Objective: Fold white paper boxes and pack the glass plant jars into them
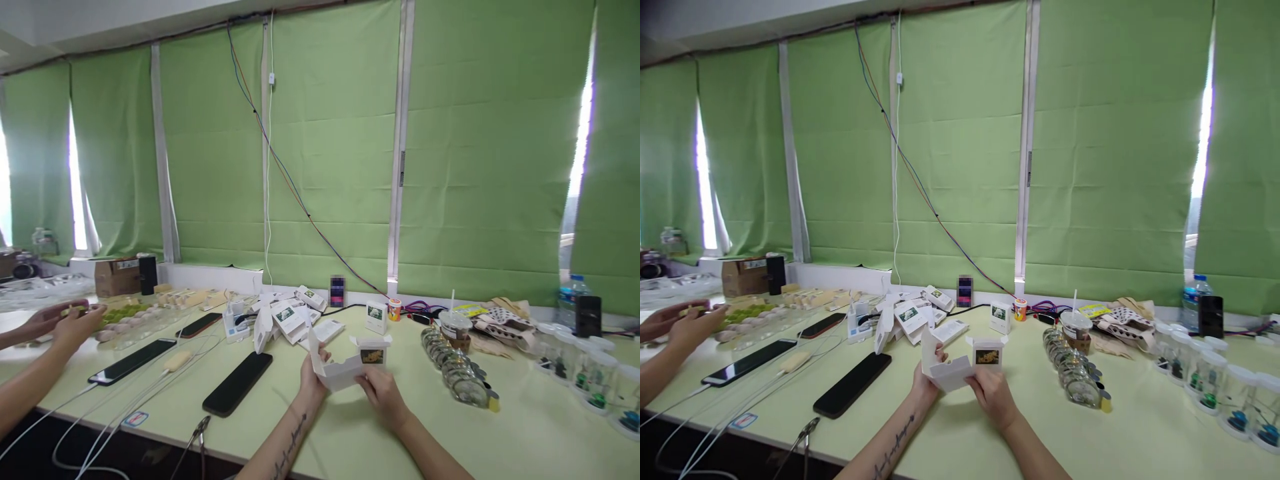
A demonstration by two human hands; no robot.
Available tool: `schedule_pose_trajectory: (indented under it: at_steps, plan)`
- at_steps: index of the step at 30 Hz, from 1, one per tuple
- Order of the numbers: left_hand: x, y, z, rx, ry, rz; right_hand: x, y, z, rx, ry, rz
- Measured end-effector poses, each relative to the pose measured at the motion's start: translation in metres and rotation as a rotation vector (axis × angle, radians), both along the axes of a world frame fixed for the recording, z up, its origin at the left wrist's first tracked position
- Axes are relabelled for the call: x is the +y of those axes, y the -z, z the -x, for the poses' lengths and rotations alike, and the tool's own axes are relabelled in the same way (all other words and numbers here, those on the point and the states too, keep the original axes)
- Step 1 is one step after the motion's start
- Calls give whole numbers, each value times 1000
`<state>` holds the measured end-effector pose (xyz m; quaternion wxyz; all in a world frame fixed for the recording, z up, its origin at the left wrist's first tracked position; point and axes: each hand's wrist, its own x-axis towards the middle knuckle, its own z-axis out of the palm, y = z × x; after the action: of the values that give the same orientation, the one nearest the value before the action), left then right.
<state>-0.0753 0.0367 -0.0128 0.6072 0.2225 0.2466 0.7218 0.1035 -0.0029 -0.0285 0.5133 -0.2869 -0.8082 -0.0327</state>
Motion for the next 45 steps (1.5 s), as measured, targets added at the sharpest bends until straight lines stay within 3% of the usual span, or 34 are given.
schedule_pose_trajectory:
  at_steps: [3, 6, 11, 16, 23, 35, 40, 45]
  plan:
    - [-12, -5, -4, 147, -136, -44, 4, 2, -1, 142, 18, 138]
    - [-28, -14, -7, 441, -299, -214, 6, 4, -3, 205, 6, 235]
    - [-46, -18, -13, 615, -142, -558, 7, 5, -3, 219, -96, 390]
    - [-55, -18, -14, 781, -74, -597, 4, 0, -1, 224, -234, 528]
    - [-62, -16, -21, 1020, -42, -748, 3, -5, 0, 248, -322, 573]
    - [-61, -12, -24, 974, 187, -691, 10, -1, 1, 337, -371, 553]
    - [-61, -13, -24, 986, 131, -636, 7, -3, 1, 408, -434, 635]
    - [-57, -9, -25, 949, 48, -538, 3, -4, 0, 336, -419, 613]
